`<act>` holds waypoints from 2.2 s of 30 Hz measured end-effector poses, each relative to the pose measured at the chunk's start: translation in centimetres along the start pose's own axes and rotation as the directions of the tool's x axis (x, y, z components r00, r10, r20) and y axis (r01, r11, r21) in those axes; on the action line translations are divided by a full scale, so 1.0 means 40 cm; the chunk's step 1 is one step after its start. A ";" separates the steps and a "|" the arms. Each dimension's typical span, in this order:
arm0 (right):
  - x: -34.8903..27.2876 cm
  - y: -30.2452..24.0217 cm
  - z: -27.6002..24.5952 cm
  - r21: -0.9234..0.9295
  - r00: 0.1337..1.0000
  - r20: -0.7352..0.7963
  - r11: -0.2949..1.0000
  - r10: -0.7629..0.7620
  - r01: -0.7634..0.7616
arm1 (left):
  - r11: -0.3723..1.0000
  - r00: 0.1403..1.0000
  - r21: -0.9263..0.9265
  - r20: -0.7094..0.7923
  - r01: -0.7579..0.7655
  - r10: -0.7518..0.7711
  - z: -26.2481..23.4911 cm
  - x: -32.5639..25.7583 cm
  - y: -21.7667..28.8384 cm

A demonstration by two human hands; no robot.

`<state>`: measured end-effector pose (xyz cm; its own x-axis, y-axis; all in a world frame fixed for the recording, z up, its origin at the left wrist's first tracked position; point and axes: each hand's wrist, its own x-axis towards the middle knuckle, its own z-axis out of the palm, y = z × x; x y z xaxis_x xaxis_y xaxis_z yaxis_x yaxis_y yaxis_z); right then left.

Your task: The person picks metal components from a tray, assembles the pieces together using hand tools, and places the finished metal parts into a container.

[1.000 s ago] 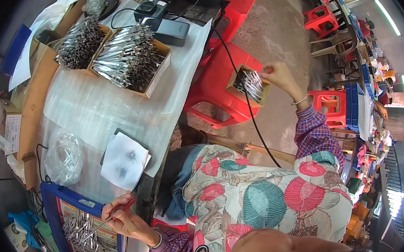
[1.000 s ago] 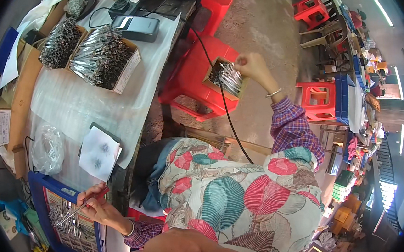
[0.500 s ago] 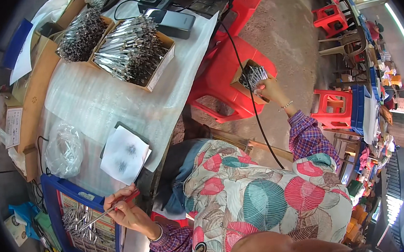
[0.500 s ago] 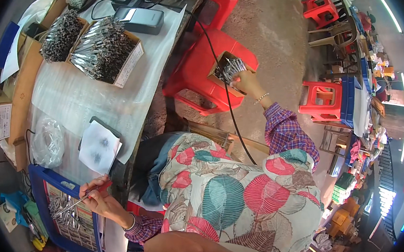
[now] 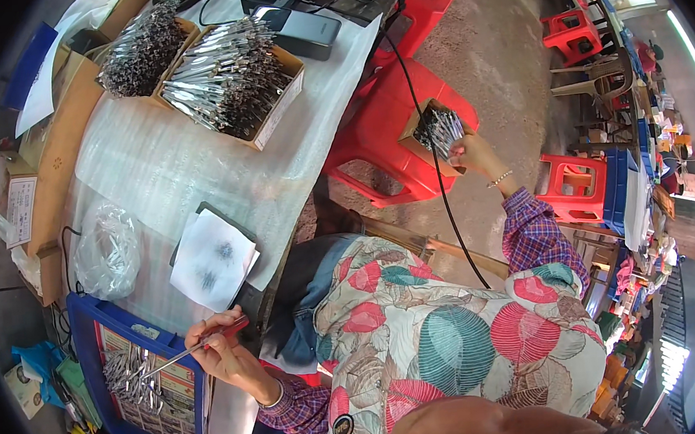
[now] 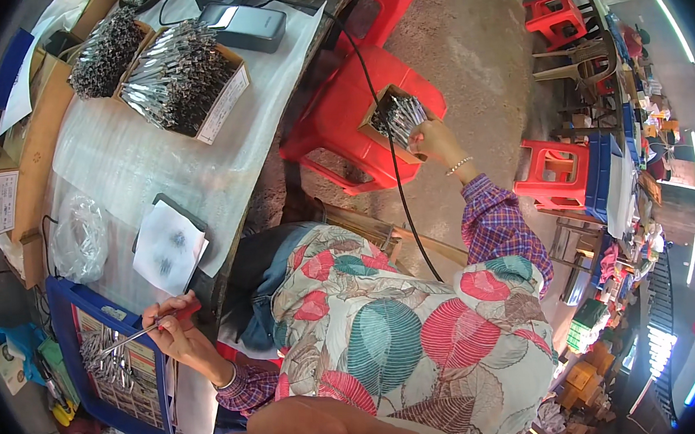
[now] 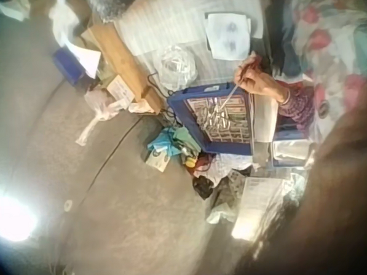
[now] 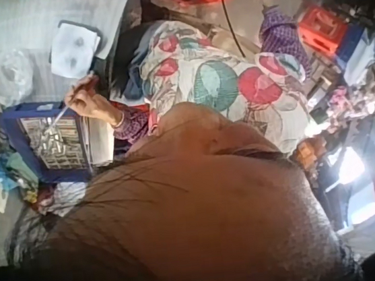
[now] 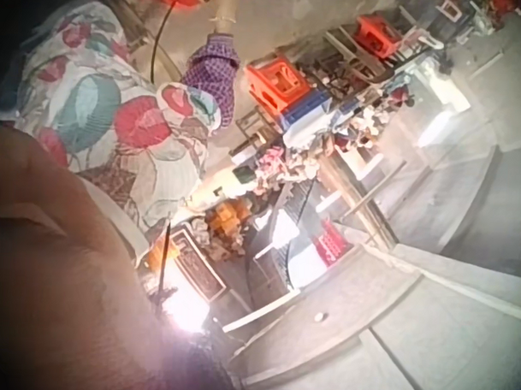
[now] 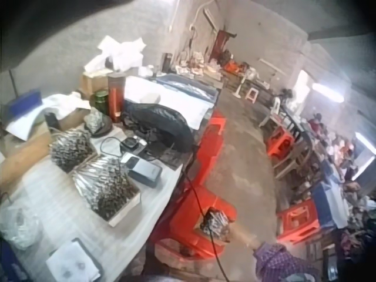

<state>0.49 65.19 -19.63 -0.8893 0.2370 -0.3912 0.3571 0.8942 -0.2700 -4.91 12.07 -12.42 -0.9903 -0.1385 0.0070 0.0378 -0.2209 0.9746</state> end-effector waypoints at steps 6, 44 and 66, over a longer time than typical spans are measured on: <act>0.015 -0.235 -0.103 0.824 0.988 0.078 0.550 0.130 -0.137 | 0.994 0.998 0.108 -0.053 -0.017 0.023 -0.023 -0.007 0.024; -0.357 -1.283 -0.134 0.844 -0.577 0.040 0.337 -0.816 -0.418 | 0.194 0.997 0.980 0.062 -0.052 -0.044 -0.507 0.218 0.174; -0.104 -1.043 0.074 0.775 0.299 0.571 0.381 -0.764 -0.505 | 0.277 0.848 0.821 0.396 -0.499 0.352 -0.179 0.095 0.269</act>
<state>-9.88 25.76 -9.36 -0.3758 -0.8293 -0.4135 0.8063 -0.0727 -0.5870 -7.29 2.27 -3.50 -0.8791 0.1875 0.4382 0.3952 0.8007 0.4503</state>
